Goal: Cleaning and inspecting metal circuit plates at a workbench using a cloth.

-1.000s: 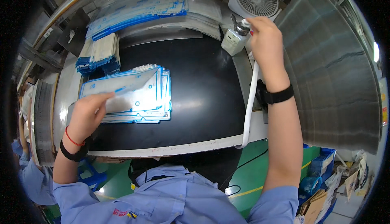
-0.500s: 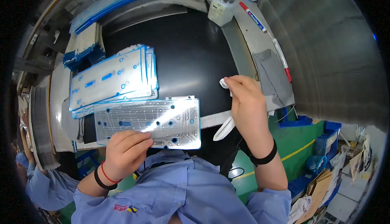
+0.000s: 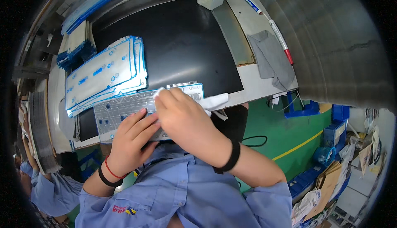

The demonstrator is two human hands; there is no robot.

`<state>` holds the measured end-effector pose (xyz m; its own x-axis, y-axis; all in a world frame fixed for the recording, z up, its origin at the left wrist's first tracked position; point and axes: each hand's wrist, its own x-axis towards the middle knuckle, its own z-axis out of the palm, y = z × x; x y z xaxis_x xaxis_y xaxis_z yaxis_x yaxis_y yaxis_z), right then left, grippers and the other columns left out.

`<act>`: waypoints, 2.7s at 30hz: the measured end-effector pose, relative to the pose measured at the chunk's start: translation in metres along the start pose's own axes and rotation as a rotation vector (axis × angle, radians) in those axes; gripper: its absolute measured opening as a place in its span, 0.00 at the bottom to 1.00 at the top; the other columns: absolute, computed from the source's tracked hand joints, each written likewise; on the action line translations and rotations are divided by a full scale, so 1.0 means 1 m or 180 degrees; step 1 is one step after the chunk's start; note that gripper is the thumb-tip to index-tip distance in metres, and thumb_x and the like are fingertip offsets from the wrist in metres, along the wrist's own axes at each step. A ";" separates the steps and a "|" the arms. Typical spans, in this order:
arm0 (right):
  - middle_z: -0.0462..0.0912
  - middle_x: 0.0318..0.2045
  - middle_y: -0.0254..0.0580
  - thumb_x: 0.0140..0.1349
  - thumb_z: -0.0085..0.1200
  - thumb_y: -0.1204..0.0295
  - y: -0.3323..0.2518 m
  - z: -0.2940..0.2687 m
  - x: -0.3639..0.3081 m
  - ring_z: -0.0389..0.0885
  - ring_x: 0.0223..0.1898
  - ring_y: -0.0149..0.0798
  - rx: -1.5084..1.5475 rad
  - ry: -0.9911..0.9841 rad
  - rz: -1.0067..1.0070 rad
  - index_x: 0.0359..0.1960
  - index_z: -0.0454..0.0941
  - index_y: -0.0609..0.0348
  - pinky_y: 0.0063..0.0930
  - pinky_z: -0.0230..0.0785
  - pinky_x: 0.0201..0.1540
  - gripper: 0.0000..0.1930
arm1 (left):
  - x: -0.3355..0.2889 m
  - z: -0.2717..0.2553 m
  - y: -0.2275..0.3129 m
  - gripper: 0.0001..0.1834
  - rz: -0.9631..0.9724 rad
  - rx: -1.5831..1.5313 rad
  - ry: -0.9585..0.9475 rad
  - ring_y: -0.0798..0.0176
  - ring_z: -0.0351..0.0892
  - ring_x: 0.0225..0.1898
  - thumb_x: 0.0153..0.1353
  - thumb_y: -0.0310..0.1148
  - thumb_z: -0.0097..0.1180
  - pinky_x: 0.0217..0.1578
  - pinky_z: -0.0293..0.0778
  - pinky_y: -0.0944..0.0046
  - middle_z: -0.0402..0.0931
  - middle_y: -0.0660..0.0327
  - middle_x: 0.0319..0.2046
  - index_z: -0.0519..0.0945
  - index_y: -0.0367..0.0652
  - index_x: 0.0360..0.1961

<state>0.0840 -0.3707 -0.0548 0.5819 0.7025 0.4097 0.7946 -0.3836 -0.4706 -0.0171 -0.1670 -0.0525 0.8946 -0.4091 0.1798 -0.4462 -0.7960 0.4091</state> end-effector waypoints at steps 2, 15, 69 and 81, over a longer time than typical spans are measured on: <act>0.81 0.44 0.54 0.54 0.57 0.78 0.009 0.003 0.006 0.80 0.44 0.51 -0.0298 0.0096 0.0058 0.46 0.79 0.76 0.40 0.76 0.50 0.17 | -0.001 0.000 0.000 0.35 -0.0017 0.0039 -0.0024 0.43 0.73 0.70 0.47 0.27 0.75 0.67 0.70 0.43 0.78 0.56 0.66 0.82 0.45 0.61; 0.82 0.43 0.50 0.55 0.56 0.78 0.022 -0.005 -0.002 0.80 0.46 0.49 -0.0603 0.0313 0.0119 0.47 0.82 0.72 0.38 0.76 0.52 0.17 | -0.003 0.000 0.001 0.35 -0.0069 0.0034 -0.0020 0.44 0.72 0.71 0.48 0.26 0.74 0.68 0.68 0.43 0.77 0.57 0.67 0.82 0.45 0.61; 0.85 0.44 0.46 0.56 0.59 0.82 0.038 -0.012 -0.007 0.81 0.45 0.49 -0.0462 0.0443 0.0505 0.48 0.86 0.65 0.38 0.77 0.50 0.17 | 0.002 -0.003 0.003 0.25 -0.0442 0.0223 -0.0164 0.44 0.71 0.72 0.60 0.28 0.69 0.71 0.64 0.39 0.78 0.60 0.68 0.84 0.51 0.61; 0.86 0.43 0.48 0.54 0.56 0.82 0.079 -0.045 -0.033 0.82 0.45 0.52 -0.0623 0.0561 0.0625 0.44 0.87 0.65 0.39 0.76 0.52 0.15 | 0.002 -0.003 0.003 0.28 -0.0453 0.0055 -0.0156 0.43 0.69 0.74 0.58 0.25 0.69 0.72 0.61 0.39 0.77 0.59 0.69 0.84 0.50 0.61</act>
<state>0.1357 -0.4512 -0.0703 0.7347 0.4957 0.4631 0.6726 -0.6214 -0.4018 -0.0170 -0.1689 -0.0487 0.9468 -0.3125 0.0771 -0.3157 -0.8548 0.4119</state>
